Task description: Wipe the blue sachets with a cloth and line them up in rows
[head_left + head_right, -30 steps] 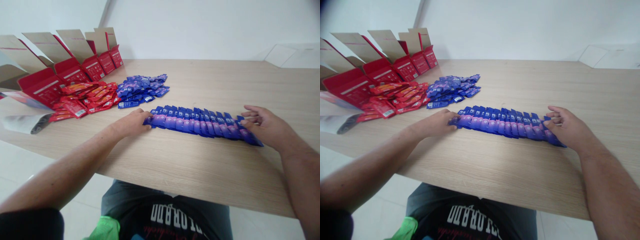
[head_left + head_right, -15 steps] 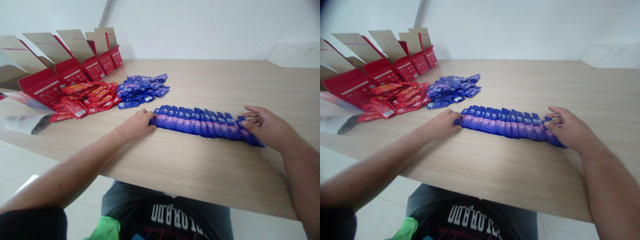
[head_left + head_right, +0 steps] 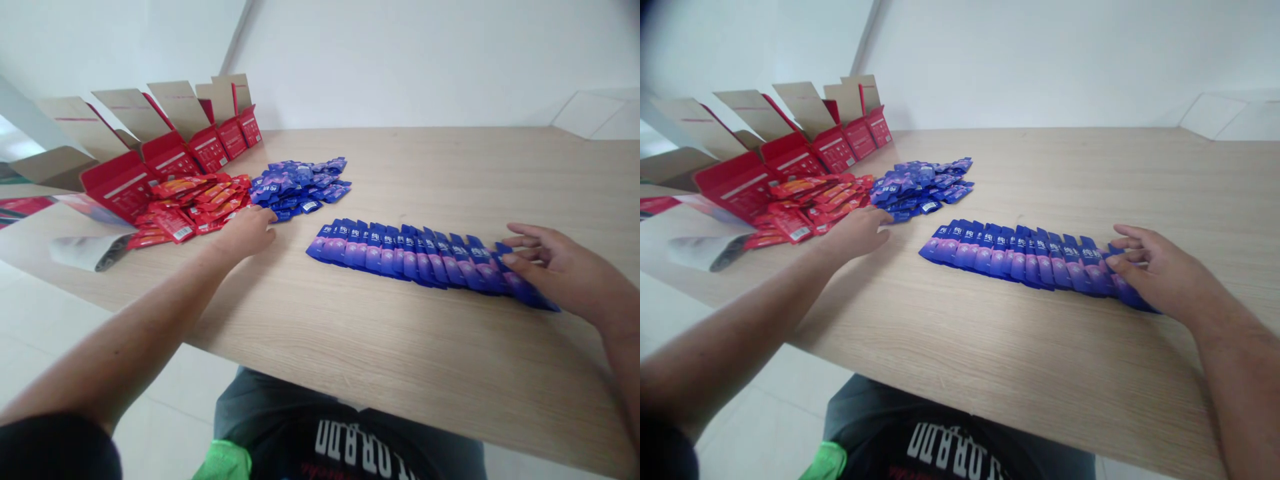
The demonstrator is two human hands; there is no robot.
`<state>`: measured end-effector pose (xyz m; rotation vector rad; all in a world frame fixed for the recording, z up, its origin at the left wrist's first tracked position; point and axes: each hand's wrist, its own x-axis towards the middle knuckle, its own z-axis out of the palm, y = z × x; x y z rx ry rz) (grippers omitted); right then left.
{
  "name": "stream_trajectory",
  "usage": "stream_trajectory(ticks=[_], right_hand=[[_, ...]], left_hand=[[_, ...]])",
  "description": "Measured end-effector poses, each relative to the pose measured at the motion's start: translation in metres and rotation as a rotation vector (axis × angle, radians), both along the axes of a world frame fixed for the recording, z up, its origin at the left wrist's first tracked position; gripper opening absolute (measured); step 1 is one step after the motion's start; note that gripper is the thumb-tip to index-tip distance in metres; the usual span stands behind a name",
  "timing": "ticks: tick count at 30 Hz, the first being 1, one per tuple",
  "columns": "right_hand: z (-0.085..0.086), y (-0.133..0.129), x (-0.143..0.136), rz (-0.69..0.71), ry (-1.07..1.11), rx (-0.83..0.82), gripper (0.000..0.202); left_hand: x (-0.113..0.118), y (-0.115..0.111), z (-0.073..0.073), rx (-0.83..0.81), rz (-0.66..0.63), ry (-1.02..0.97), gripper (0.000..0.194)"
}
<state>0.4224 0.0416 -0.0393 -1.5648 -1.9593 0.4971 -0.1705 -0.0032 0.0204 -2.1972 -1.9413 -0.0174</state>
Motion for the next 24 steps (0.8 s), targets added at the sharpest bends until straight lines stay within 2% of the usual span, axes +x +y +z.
stream_trajectory(ticks=[3,6,12,17,21,24], right_hand=[[0.002,-0.001,-0.003,-0.009,0.020,-0.022,0.075],[0.001,-0.002,-0.003,-0.011,0.017,-0.028,0.075],[0.001,-0.001,0.002,-0.003,0.009,-0.033,0.075],[0.003,-0.003,0.001,0.006,-0.006,-0.008,0.073],[0.003,-0.004,0.001,0.007,-0.013,-0.004,0.073],[0.003,-0.004,0.001,0.006,-0.010,-0.016,0.073]], left_hand=[[-0.009,0.020,-0.010,0.059,0.022,0.037,0.041],[-0.004,0.039,-0.017,0.100,0.031,0.054,0.044],[0.007,0.061,-0.019,0.038,0.059,0.142,0.041],[0.009,0.049,-0.011,0.072,0.070,0.142,0.040],[0.017,0.026,0.003,0.219,0.093,0.075,0.041],[0.028,0.018,0.013,0.211,0.100,-0.024,0.035]])
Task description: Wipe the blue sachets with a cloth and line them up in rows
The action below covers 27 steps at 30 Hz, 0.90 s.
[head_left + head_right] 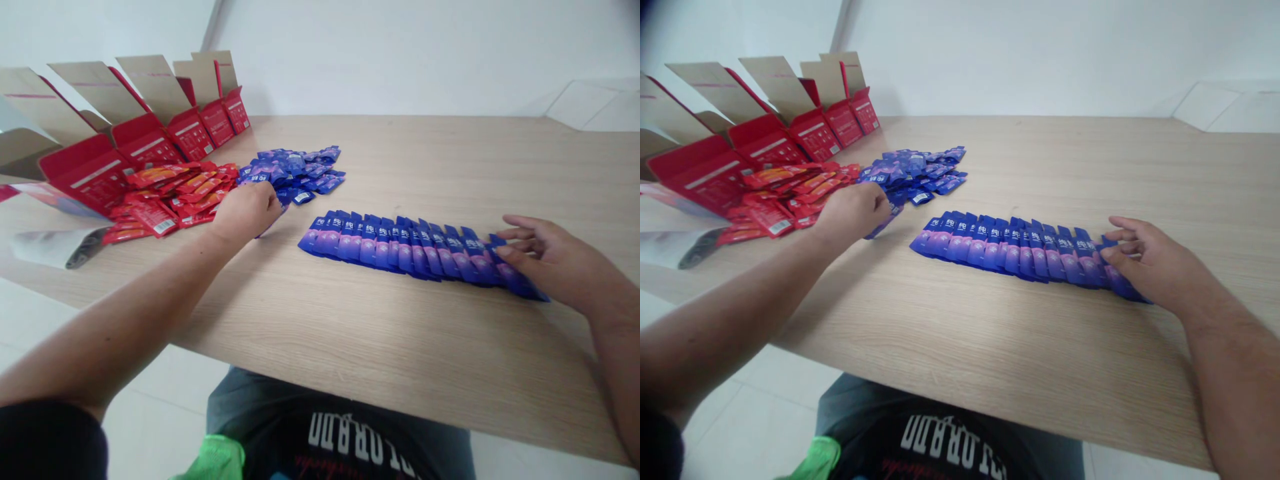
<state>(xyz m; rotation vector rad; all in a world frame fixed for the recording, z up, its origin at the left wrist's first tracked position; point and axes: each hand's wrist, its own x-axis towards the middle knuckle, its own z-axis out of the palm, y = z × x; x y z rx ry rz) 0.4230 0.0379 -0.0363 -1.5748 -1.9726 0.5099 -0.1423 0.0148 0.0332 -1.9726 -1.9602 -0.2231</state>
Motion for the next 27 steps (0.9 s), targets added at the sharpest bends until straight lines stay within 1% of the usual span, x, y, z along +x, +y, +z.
stream_trajectory(ticks=[2,4,8,10,12,15,18,20,24,27], right_hand=[[0.000,0.001,0.000,-0.003,-0.006,-0.003,0.074],[0.000,0.001,-0.001,-0.004,-0.003,-0.010,0.074],[0.000,0.001,-0.002,-0.017,0.033,-0.025,0.075],[0.001,0.000,-0.004,-0.029,0.030,-0.035,0.074],[0.002,-0.001,-0.005,-0.030,0.018,-0.039,0.074],[0.004,-0.002,-0.006,-0.010,0.015,-0.029,0.074],[0.003,-0.002,-0.006,0.003,0.027,-0.024,0.075],[0.002,-0.002,-0.006,0.000,0.025,-0.026,0.075],[0.001,0.000,-0.005,-0.009,0.016,-0.030,0.075],[0.001,0.000,-0.004,-0.011,0.005,-0.032,0.074]], left_hand=[[0.007,0.005,0.003,-0.076,0.007,-0.095,0.028],[0.011,0.015,0.002,-0.141,0.018,-0.162,0.026],[0.016,0.036,-0.010,-0.229,0.067,-0.204,0.027],[0.019,0.042,-0.017,-0.282,0.095,-0.217,0.028],[0.023,0.043,-0.023,-0.302,0.104,-0.219,0.029],[0.032,0.041,-0.028,-0.308,0.074,-0.193,0.029],[0.038,0.041,-0.029,-0.281,0.038,-0.138,0.029],[0.039,0.043,-0.029,-0.241,0.040,-0.100,0.034],[0.037,0.050,-0.030,-0.107,0.050,-0.021,0.042],[0.039,0.058,-0.030,-0.088,0.026,0.049,0.045]])
